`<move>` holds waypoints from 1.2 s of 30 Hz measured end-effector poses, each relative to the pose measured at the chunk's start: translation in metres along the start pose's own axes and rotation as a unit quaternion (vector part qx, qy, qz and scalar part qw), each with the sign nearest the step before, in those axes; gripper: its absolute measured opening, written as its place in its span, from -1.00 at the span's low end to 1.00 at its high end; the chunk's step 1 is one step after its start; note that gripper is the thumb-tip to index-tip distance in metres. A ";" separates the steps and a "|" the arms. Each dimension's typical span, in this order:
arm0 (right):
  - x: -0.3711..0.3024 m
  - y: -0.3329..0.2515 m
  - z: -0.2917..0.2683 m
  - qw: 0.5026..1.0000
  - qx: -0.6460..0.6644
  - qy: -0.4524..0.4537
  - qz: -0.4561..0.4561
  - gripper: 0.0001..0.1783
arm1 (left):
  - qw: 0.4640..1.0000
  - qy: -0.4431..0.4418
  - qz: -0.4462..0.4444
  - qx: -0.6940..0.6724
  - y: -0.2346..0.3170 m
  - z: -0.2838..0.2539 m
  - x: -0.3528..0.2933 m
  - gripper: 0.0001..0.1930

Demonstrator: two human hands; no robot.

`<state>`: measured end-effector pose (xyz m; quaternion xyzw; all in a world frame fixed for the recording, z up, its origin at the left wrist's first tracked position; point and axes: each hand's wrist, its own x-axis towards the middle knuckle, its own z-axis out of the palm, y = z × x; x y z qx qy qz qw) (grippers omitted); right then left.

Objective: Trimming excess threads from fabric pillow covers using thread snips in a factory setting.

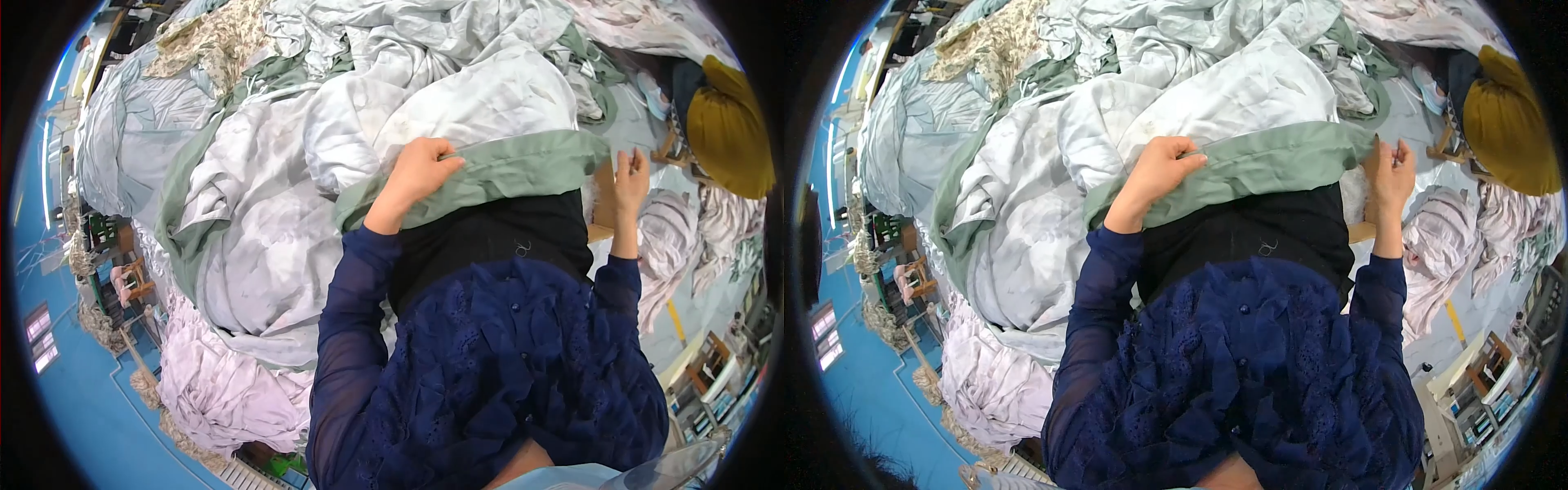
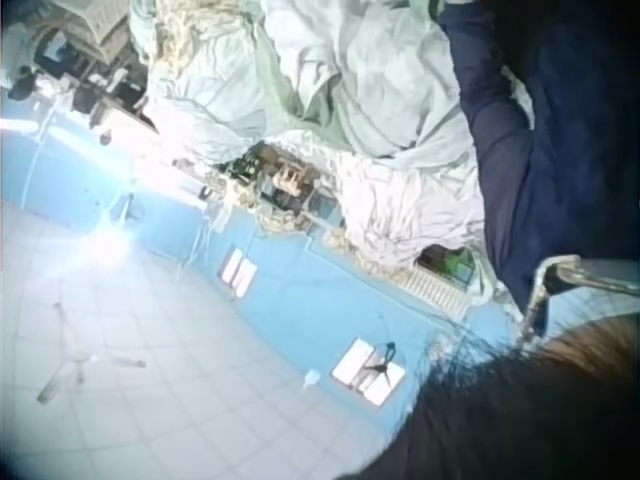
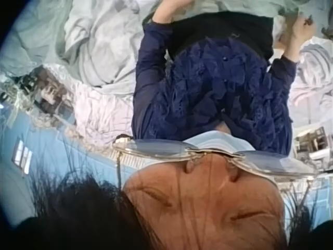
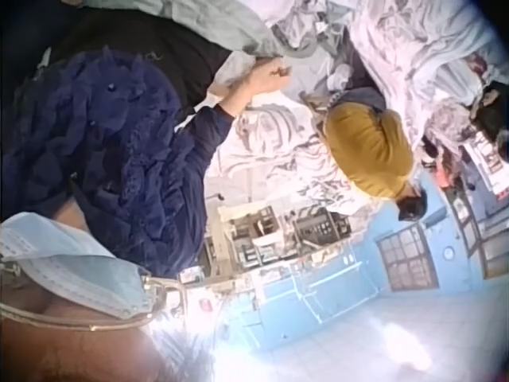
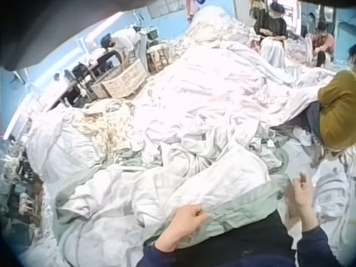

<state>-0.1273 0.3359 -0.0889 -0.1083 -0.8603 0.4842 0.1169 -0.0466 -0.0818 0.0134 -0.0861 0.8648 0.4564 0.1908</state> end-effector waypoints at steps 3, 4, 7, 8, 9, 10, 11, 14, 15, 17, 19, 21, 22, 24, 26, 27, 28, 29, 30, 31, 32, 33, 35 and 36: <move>-0.031 -0.081 0.003 0.988 -0.098 0.009 -0.116 -0.58 | 0.977 -0.004 -0.038 -0.207 -0.009 0.006 -0.009 -0.81; -0.049 -0.111 0.010 0.993 -0.045 -0.048 -0.100 -0.58 | 0.950 -0.007 -0.048 -0.310 -0.010 0.010 -0.012 -0.82; -0.097 -0.178 0.027 0.955 -0.056 -0.231 -0.179 -0.67 | 0.896 0.007 -0.001 -0.443 0.004 0.026 -0.026 -0.88; -0.108 -0.194 0.032 0.945 -0.047 -0.275 -0.170 -0.74 | 0.897 0.003 0.000 -0.442 0.011 0.030 -0.030 -0.88; -0.115 -0.195 0.042 0.935 0.014 -0.277 -0.223 -0.77 | 0.879 0.006 -0.006 -0.477 0.020 0.033 -0.035 -0.89; -0.117 -0.202 0.043 0.924 0.021 -0.299 -0.237 -0.76 | 0.860 0.008 -0.012 -0.510 0.025 0.035 -0.040 -0.90; -0.118 -0.208 0.043 0.912 0.027 -0.323 -0.253 -0.75 | 0.860 0.008 -0.011 -0.511 0.025 0.038 -0.043 -0.90; -0.122 -0.204 0.045 0.914 0.048 -0.309 -0.259 -0.74 | 0.850 0.012 0.011 -0.526 0.022 0.045 -0.047 -0.88; -0.123 -0.204 0.044 0.914 0.046 -0.308 -0.260 -0.74 | 0.864 0.016 0.020 -0.503 0.022 0.047 -0.048 -0.89; -0.124 -0.204 0.044 0.914 0.044 -0.283 -0.287 -0.74 | 0.876 0.019 0.029 -0.480 0.024 0.049 -0.049 -0.89; -0.125 -0.206 0.043 0.916 0.044 -0.273 -0.292 -0.74 | 0.873 0.013 0.052 -0.485 0.029 0.051 -0.050 -0.89; -0.126 -0.207 0.044 0.917 0.046 -0.262 -0.296 -0.73 | 0.874 0.011 0.054 -0.483 0.031 0.051 -0.051 -0.89; -0.126 -0.206 0.045 0.917 0.042 -0.256 -0.304 -0.73 | 0.875 0.010 0.056 -0.480 0.032 0.051 -0.051 -0.89; -0.125 -0.207 0.043 0.916 0.036 -0.249 -0.312 -0.73 | 0.876 0.009 0.059 -0.479 0.033 0.053 -0.051 -0.88; -0.125 -0.208 0.042 0.916 0.034 -0.242 -0.319 -0.73 | 0.877 0.009 0.062 -0.477 0.034 0.055 -0.051 -0.88; -0.125 -0.208 0.041 0.916 0.033 -0.240 -0.319 -0.73 | 0.880 0.009 0.065 -0.471 0.034 0.056 -0.052 -0.88; -0.126 -0.208 0.040 0.916 0.034 -0.241 -0.319 -0.74 | 0.883 0.010 0.068 -0.465 0.034 0.057 -0.052 -0.88; -0.126 -0.208 0.041 0.916 0.033 -0.243 -0.317 -0.74 | 0.882 0.009 0.067 -0.466 0.033 0.058 -0.051 -0.88; -0.125 -0.208 0.042 0.916 0.032 -0.244 -0.316 -0.74 | 0.883 0.013 0.070 -0.465 0.031 0.060 -0.050 -0.88; -0.125 -0.207 0.042 0.915 0.034 -0.243 -0.319 -0.74 | 0.883 0.017 0.072 -0.464 0.030 0.061 -0.050 -0.88; -0.125 -0.207 0.042 0.914 0.036 -0.240 -0.324 -0.74 | 0.883 0.017 0.073 -0.463 0.031 0.062 -0.050 -0.88; -0.126 -0.206 0.041 0.915 0.037 -0.240 -0.324 -0.74 | 0.880 0.016 0.074 -0.469 0.032 0.062 -0.051 -0.88; -0.126 -0.206 0.040 0.917 0.031 -0.240 -0.318 -0.75 | 0.876 0.015 0.075 -0.476 0.035 0.062 -0.052 -0.88; -0.127 -0.206 0.040 0.917 0.031 -0.240 -0.317 -0.75 | 0.874 0.025 0.075 -0.480 0.037 0.063 -0.053 -0.90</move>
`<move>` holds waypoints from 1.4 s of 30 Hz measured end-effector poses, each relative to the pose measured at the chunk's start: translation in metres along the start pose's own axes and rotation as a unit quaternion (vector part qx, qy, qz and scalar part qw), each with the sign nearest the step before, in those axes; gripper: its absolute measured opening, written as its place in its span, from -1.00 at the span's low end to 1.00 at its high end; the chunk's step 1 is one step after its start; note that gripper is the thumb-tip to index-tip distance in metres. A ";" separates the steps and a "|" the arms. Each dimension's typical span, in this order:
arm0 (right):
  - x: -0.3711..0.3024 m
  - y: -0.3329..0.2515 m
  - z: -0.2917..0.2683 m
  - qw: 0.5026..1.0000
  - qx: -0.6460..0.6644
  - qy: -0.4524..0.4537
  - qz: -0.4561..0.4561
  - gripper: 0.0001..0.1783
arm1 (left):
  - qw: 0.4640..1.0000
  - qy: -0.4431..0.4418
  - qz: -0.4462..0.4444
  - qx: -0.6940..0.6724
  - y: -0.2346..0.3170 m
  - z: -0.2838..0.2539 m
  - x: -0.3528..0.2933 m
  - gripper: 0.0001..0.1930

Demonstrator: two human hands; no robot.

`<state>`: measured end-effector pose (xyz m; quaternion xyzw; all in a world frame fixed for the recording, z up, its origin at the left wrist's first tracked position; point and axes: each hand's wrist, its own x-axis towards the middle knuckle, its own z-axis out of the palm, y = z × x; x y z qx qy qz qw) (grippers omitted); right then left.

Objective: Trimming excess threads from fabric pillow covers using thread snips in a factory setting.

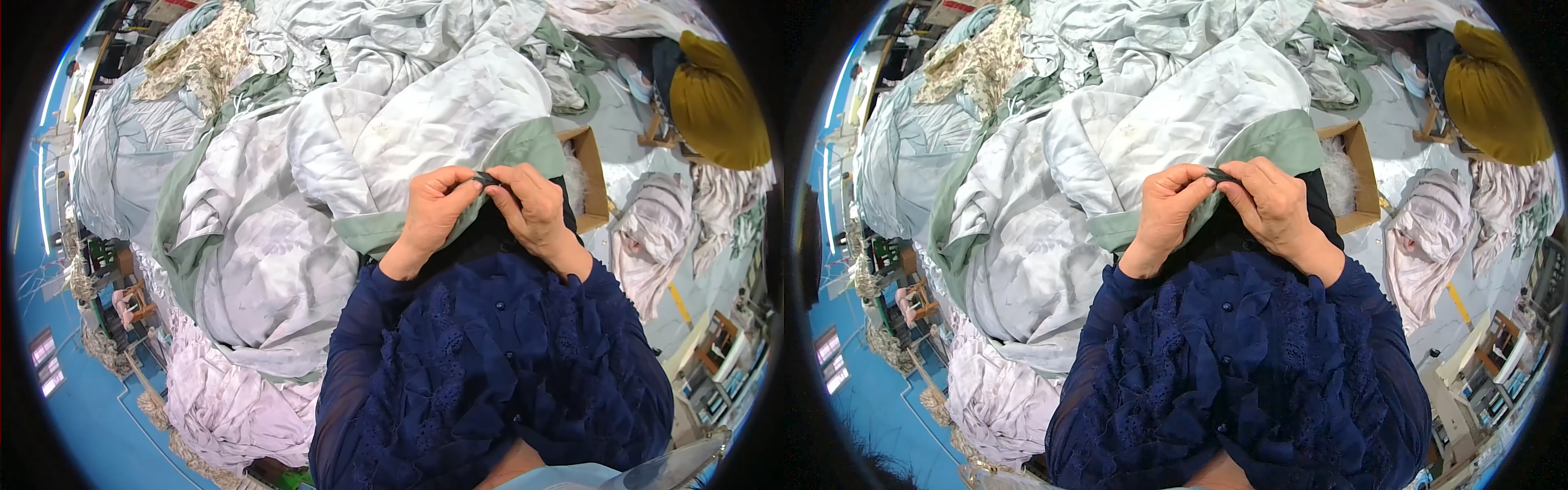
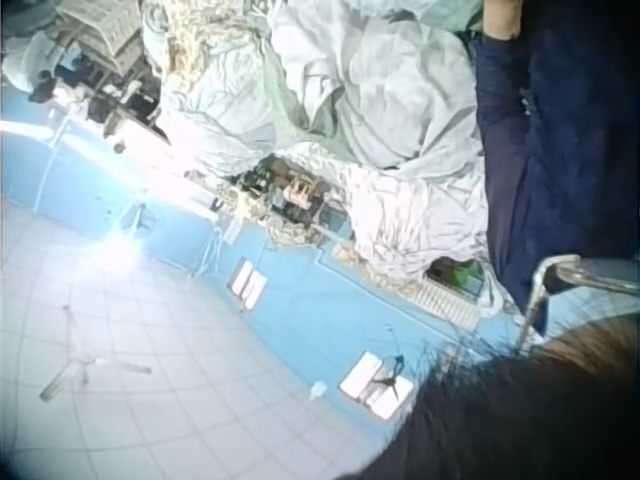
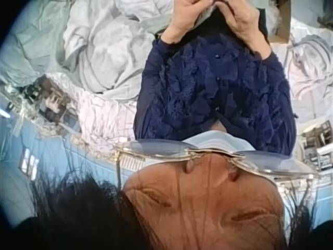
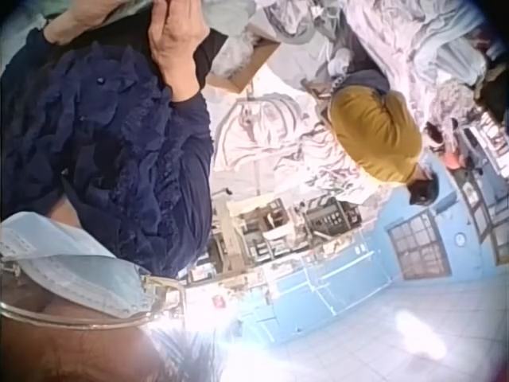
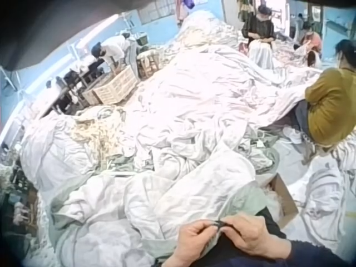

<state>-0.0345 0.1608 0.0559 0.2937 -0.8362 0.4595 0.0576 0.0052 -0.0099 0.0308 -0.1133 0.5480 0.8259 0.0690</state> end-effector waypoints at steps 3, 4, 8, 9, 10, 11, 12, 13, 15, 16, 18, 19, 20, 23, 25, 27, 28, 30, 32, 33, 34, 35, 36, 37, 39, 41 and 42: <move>0.000 0.000 0.000 1.000 0.002 -0.001 0.002 -0.76 | 1.000 0.010 0.003 -0.010 -0.001 0.001 0.000 -0.91; 0.000 0.000 0.000 1.000 0.001 0.000 0.002 -0.77 | 1.000 0.011 0.001 -0.016 -0.001 0.001 0.000 -0.91; -0.002 0.005 0.001 0.999 0.031 0.000 0.020 -0.80 | 1.000 -0.010 -0.004 -0.012 -0.002 -0.003 0.002 -0.89; -0.002 0.005 0.001 0.999 0.031 0.000 0.020 -0.80 | 1.000 -0.008 -0.008 -0.009 -0.002 -0.003 0.002 -0.89; -0.002 0.004 0.002 0.998 0.043 0.029 0.035 -0.83 | 1.000 -0.006 -0.011 -0.006 -0.002 -0.003 0.002 -0.89; -0.002 0.004 0.002 0.996 0.054 0.058 0.049 -0.85 | 1.000 -0.006 -0.012 -0.006 0.000 -0.002 0.002 -0.89; -0.002 0.005 0.001 0.996 0.054 0.057 0.049 -0.85 | 1.000 0.004 -0.015 -0.019 0.001 0.000 0.002 -0.90; -0.003 0.005 0.000 0.993 0.072 0.049 0.082 -0.83 | 0.999 0.014 -0.019 -0.032 0.002 0.002 0.002 -0.91; -0.005 0.009 -0.002 0.989 0.088 0.042 0.114 -0.81 | 0.999 0.016 -0.017 -0.028 -0.001 0.000 0.002 -0.91; -0.008 0.014 -0.001 0.988 0.090 0.045 0.117 -0.74 | 0.999 0.018 -0.015 -0.024 -0.002 0.000 0.002 -0.91; -0.007 0.022 -0.003 0.987 0.095 0.047 0.119 -0.67 | 1.000 0.018 -0.018 0.001 0.001 -0.001 0.001 -0.91; -0.003 0.025 -0.006 0.983 0.138 0.029 0.117 -0.57 | 0.999 0.018 -0.020 0.026 0.003 -0.002 0.000 -0.91; 0.001 0.027 -0.009 0.977 0.180 0.012 0.116 -0.47 | 0.999 0.018 -0.021 0.027 0.005 -0.003 -0.001 -0.91; 0.025 0.023 -0.027 0.969 0.196 -0.134 0.073 -0.28 | 0.985 0.007 -0.004 0.174 0.020 -0.003 -0.006 -0.91; 0.030 0.028 -0.023 0.959 0.224 -0.158 0.079 -0.40 | 0.947 -0.034 0.109 0.300 0.030 -0.002 -0.009 -0.91; 0.031 0.044 -0.015 0.975 0.150 -0.158 -0.038 -0.60 | 0.920 -0.030 0.177 0.348 0.035 0.001 -0.014 -0.91; 0.025 0.046 -0.021 0.984 0.103 -0.142 0.009 -0.74 | 0.886 -0.026 0.244 0.392 0.036 0.003 -0.016 -0.90; 0.017 0.046 -0.021 0.994 0.076 -0.072 -0.028 -0.75 | 0.851 0.000 0.298 0.432 0.030 0.000 -0.021 -0.89; 0.008 0.044 -0.021 0.997 0.047 0.001 -0.063 -0.76 | 0.786 0.031 0.395 0.475 0.023 -0.001 -0.023 -0.83; 0.004 0.042 -0.021 0.996 0.034 0.043 -0.071 -0.77 | 0.786 0.031 0.395 0.476 0.020 -0.003 -0.025 -0.83; 0.001 0.042 -0.021 0.993 0.021 0.086 -0.079 -0.78 | 0.759 0.038 0.421 0.496 0.017 -0.005 -0.027 -0.82; -0.003 0.044 -0.022 0.993 0.019 0.087 -0.079 -0.78 | 0.731 0.044 0.446 0.514 0.015 -0.006 -0.028 -0.81; -0.007 0.047 -0.024 0.992 -0.001 0.094 -0.088 -0.77 | 0.731 0.043 0.447 0.513 0.013 -0.008 -0.029 -0.81; -0.011 0.049 -0.025 0.990 -0.021 0.101 -0.098 -0.75 | 0.720 0.049 0.453 0.523 0.011 -0.011 -0.031 -0.79; -0.017 0.051 -0.026 0.988 -0.031 0.108 -0.102 -0.74 | 0.709 0.055 0.460 0.532 0.009 -0.014 -0.034 -0.78; -0.020 0.051 -0.029 0.987 -0.041 0.113 -0.106 -0.72 | 0.692 0.076 0.465 0.546 0.008 -0.017 -0.037 -0.78; -0.021 0.050 -0.031 0.987 -0.042 0.114 -0.110 -0.71 | 0.692 0.077 0.466 0.546 0.008 -0.020 -0.039 -0.78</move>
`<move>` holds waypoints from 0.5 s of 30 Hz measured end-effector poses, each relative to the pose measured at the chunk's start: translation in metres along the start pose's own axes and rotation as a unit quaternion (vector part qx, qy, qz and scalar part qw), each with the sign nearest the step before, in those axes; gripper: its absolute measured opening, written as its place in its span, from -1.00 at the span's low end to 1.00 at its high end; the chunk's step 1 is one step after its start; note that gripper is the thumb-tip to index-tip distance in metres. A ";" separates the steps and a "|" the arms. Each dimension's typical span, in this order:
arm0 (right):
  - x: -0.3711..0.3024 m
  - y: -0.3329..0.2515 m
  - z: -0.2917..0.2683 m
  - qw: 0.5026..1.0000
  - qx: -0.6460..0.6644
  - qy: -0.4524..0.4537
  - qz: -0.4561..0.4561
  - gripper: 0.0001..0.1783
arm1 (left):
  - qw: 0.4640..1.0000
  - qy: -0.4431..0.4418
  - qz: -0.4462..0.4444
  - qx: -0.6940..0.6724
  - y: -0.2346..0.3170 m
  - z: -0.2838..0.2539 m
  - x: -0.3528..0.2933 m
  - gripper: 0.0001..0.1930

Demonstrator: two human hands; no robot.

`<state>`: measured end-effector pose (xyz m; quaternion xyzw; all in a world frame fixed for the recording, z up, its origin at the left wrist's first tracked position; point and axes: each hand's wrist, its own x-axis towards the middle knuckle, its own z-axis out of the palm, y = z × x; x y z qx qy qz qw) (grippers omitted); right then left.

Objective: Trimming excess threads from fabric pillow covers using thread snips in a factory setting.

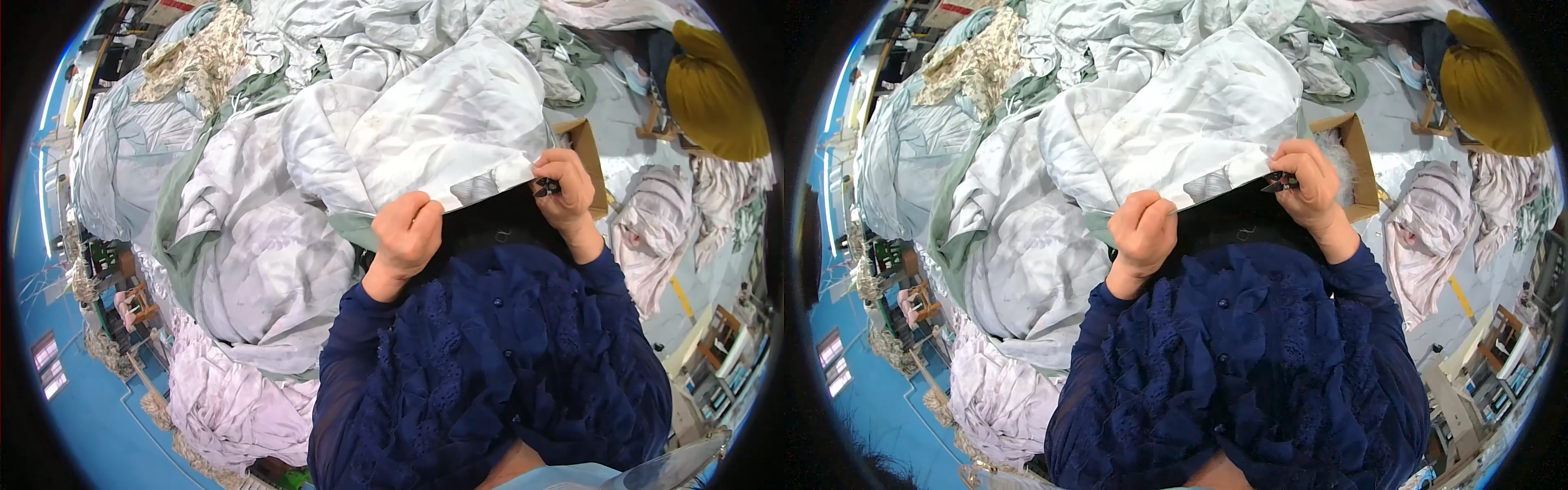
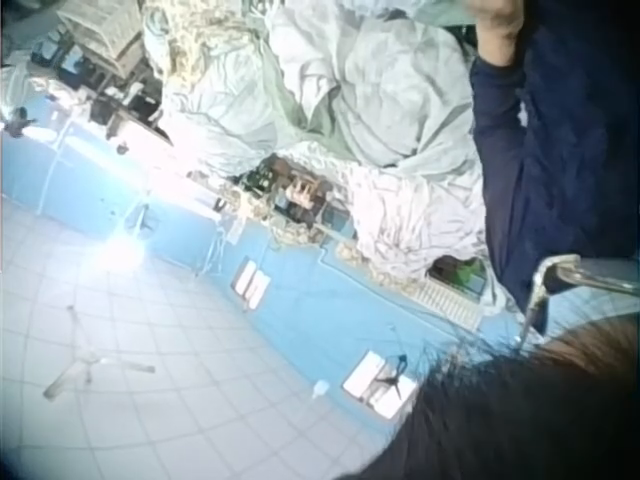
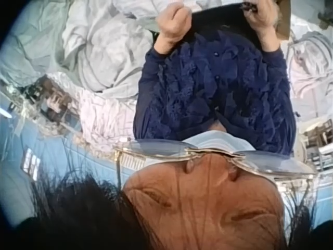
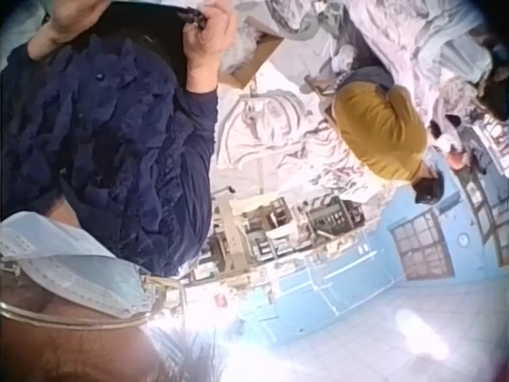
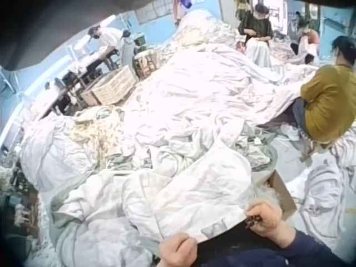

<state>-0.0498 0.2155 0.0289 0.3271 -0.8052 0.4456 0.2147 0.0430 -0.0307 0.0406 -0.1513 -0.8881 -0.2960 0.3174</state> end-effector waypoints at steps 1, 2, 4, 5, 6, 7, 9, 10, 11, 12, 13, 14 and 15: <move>-0.001 0.000 -0.002 1.000 0.000 0.000 -0.004 -0.70 | 1.000 0.008 -0.010 0.021 -0.001 -0.002 -0.003 -0.78; -0.002 0.000 -0.003 1.000 -0.001 0.001 -0.005 -0.70 | 0.999 0.016 -0.018 0.041 -0.003 -0.004 -0.005 -0.77; -0.005 0.002 -0.006 0.999 -0.032 0.017 -0.022 -0.69 | 0.997 0.031 -0.028 0.059 -0.007 -0.009 -0.008 -0.77; -0.008 0.004 -0.007 0.999 -0.035 0.020 -0.022 -0.69 | 0.995 0.045 -0.037 0.076 -0.010 -0.011 -0.011 -0.76; -0.009 0.004 -0.009 0.999 -0.042 0.025 -0.024 -0.68 | 0.993 0.034 -0.059 0.098 -0.015 -0.013 -0.019 -0.76; -0.010 0.004 -0.011 0.998 -0.049 0.031 -0.026 -0.68 | 0.993 0.035 -0.057 0.095 -0.021 -0.015 -0.025 -0.76; -0.010 0.003 -0.014 0.997 -0.056 0.034 -0.030 -0.67 | 0.986 0.051 -0.087 0.132 -0.029 -0.021 -0.029 -0.75; -0.010 0.003 -0.015 0.997 -0.061 0.036 -0.033 -0.67 | 0.987 0.058 -0.084 0.127 -0.031 -0.022 -0.031 -0.75; -0.009 0.002 -0.016 0.997 -0.063 0.037 -0.033 -0.67 | 0.987 0.059 -0.083 0.125 -0.034 -0.025 -0.032 -0.75; -0.008 0.002 -0.017 0.996 -0.061 0.049 -0.038 -0.67 | 0.985 0.053 -0.098 0.129 -0.036 -0.026 -0.036 -0.74; -0.008 0.001 -0.017 0.996 -0.060 0.060 -0.042 -0.66 | 0.983 0.046 -0.114 0.133 -0.038 -0.027 -0.038 -0.73; -0.008 0.001 -0.018 0.995 -0.059 0.061 -0.043 -0.66 | 0.983 0.047 -0.113 0.134 -0.040 -0.028 -0.039 -0.73; -0.009 0.002 -0.019 0.996 -0.059 0.061 -0.038 -0.67 | 0.984 0.046 -0.108 0.137 -0.041 -0.030 -0.040 -0.72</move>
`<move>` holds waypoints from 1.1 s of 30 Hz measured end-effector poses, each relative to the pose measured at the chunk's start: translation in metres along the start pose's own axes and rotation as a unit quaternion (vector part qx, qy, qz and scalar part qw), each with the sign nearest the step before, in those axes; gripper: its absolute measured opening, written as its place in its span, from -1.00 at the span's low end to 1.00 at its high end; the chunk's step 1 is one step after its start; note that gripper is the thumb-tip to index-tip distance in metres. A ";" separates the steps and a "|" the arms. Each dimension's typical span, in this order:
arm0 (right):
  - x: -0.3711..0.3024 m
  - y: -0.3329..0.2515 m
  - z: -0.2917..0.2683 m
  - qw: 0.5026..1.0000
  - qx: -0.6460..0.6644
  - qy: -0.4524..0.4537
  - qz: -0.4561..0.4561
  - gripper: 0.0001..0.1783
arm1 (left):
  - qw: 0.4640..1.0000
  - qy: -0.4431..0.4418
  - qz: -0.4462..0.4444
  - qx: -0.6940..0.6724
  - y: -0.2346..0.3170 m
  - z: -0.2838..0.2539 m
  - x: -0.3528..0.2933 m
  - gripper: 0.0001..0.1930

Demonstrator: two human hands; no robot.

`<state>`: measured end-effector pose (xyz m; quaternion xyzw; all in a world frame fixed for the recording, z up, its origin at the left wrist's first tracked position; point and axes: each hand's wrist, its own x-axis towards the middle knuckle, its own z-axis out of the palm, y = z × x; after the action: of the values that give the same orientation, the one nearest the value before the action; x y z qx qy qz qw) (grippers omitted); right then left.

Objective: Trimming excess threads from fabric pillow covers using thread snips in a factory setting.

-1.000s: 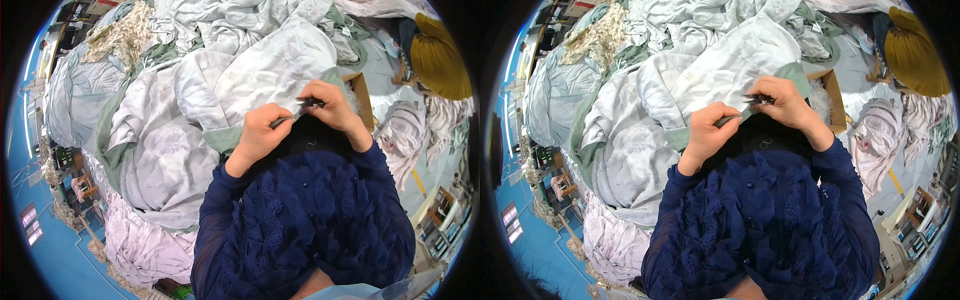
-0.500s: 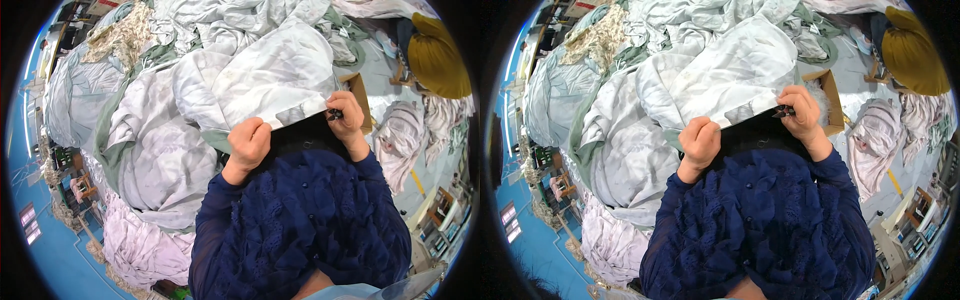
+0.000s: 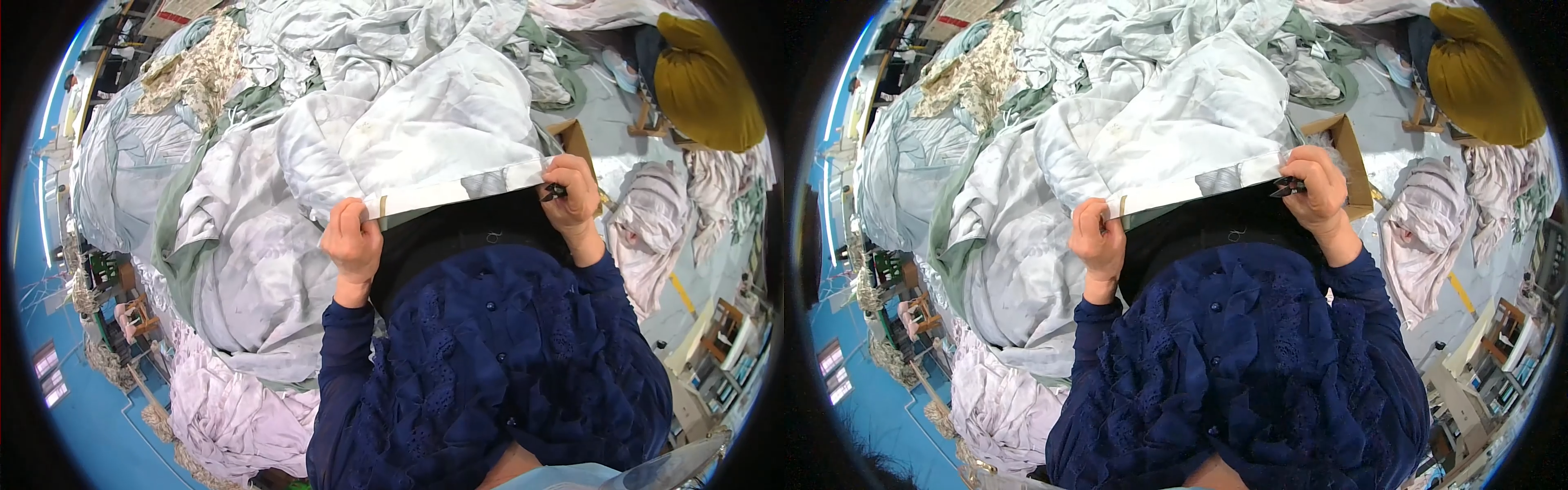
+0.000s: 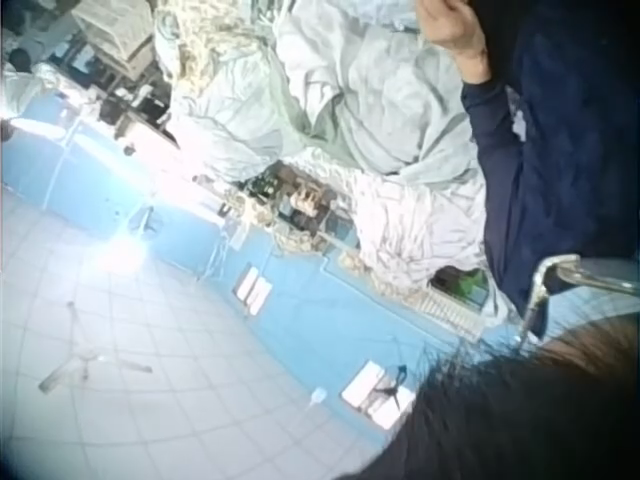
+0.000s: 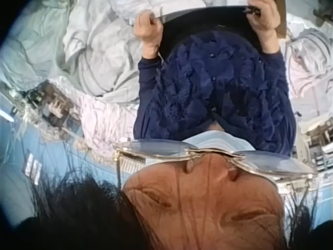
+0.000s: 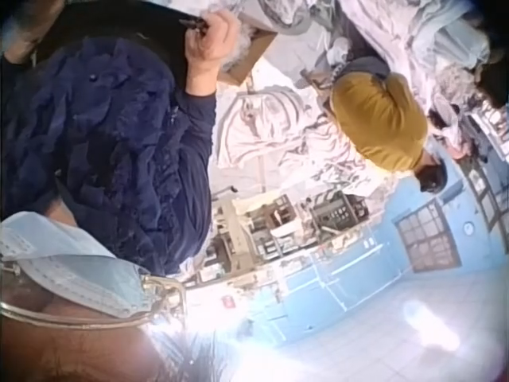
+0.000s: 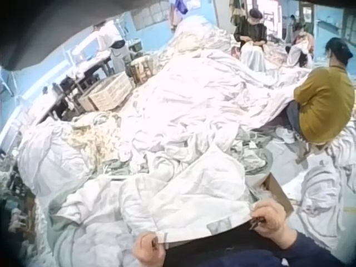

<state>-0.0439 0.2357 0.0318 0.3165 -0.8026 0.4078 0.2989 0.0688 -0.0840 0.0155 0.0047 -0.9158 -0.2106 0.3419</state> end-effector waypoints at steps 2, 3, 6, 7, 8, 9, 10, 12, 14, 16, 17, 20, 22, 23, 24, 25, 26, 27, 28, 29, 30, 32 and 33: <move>0.000 0.001 -0.003 1.000 0.005 0.001 0.004 -0.67 | 1.000 0.001 0.005 0.008 -0.003 -0.002 0.000 -0.71; 0.002 0.002 -0.007 1.000 -0.007 0.000 0.007 -0.66 | 1.000 0.006 -0.001 0.017 -0.005 -0.003 0.000 -0.72; 0.002 0.009 -0.018 0.999 -0.038 0.021 0.028 -0.63 | 0.999 0.023 -0.018 0.035 -0.010 -0.006 0.003 -0.73; 0.003 0.013 -0.020 0.998 -0.044 0.034 0.024 -0.63 | 0.998 0.033 -0.030 0.036 -0.011 -0.007 0.003 -0.74; 0.003 0.017 -0.022 0.998 -0.049 0.046 0.020 -0.63 | 0.998 0.036 -0.031 0.045 -0.014 -0.008 0.001 -0.74; 0.004 0.019 -0.023 0.997 -0.053 0.056 0.026 -0.63 | 0.997 0.030 -0.042 0.054 -0.017 -0.008 -0.001 -0.74; 0.004 0.021 -0.025 0.996 -0.057 0.066 0.031 -0.64 | 0.996 0.025 -0.054 0.062 -0.020 -0.008 -0.003 -0.74; 0.000 0.036 -0.034 0.995 -0.059 0.070 0.039 -0.68 | 0.996 0.023 -0.060 0.059 -0.018 -0.008 -0.001 -0.79; 0.001 0.054 -0.038 0.990 -0.100 0.098 0.032 -0.71 | 0.997 0.015 -0.066 0.024 -0.018 -0.009 -0.006 -0.80; -0.004 0.074 -0.040 0.985 -0.112 0.092 0.088 -0.72 | 0.997 0.009 -0.073 0.003 -0.016 -0.005 -0.010 -0.81; -0.002 0.080 -0.041 0.978 -0.124 0.089 0.141 -0.73 | 0.999 0.019 -0.028 -0.012 -0.013 -0.002 -0.011 -0.81; 0.002 0.085 -0.038 0.974 -0.144 -0.045 0.171 -0.76 | 0.999 0.028 0.023 -0.028 -0.005 0.002 -0.010 -0.81; -0.005 0.071 -0.026 0.969 -0.136 -0.069 0.192 -0.79 | 0.998 0.030 0.037 -0.043 -0.003 0.004 -0.008 -0.79; -0.008 0.055 -0.012 0.975 -0.048 -0.075 0.201 -0.77 | 0.998 0.032 0.038 -0.042 -0.004 0.004 -0.009 -0.78; -0.009 0.037 0.000 0.974 0.038 -0.081 0.208 -0.75 | 0.998 0.031 0.036 -0.039 -0.003 0.003 -0.011 -0.78; -0.008 0.012 0.013 0.958 0.093 -0.118 0.243 -0.68 | 0.998 0.032 0.041 -0.044 -0.002 0.002 -0.012 -0.78; -0.004 -0.012 0.028 0.937 0.146 -0.155 0.275 -0.60 | 0.997 0.035 0.045 -0.050 -0.002 0.000 -0.012 -0.78; 0.007 -0.030 0.041 0.941 0.168 -0.199 0.215 -0.53 | 0.997 0.034 0.044 -0.046 -0.001 -0.002 -0.014 -0.78; 0.017 -0.044 0.051 0.940 0.188 -0.240 0.154 -0.45 | 0.997 0.043 0.048 -0.044 0.000 -0.003 -0.015 -0.77; 0.024 -0.054 0.062 0.945 0.179 -0.250 0.116 -0.40 | 0.996 0.052 0.052 -0.045 0.004 -0.005 -0.015 -0.76; 0.029 -0.060 0.071 0.948 0.168 -0.258 0.079 -0.36 | 0.996 0.053 0.053 -0.046 0.008 -0.005 -0.013 -0.76; 0.027 -0.057 0.078 0.930 0.166 -0.305 0.120 -0.41 | 0.995 0.057 0.052 -0.059 0.016 -0.007 -0.008 -0.75; 0.021 -0.044 0.082 0.941 0.134 -0.301 0.077 -0.45 | 0.995 0.059 0.055 -0.062 0.021 -0.008 -0.006 -0.75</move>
<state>-0.0420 0.1400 0.0278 0.3992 -0.8148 0.4190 -0.0338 0.0812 -0.0672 0.0246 -0.0546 -0.8782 -0.2474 0.4056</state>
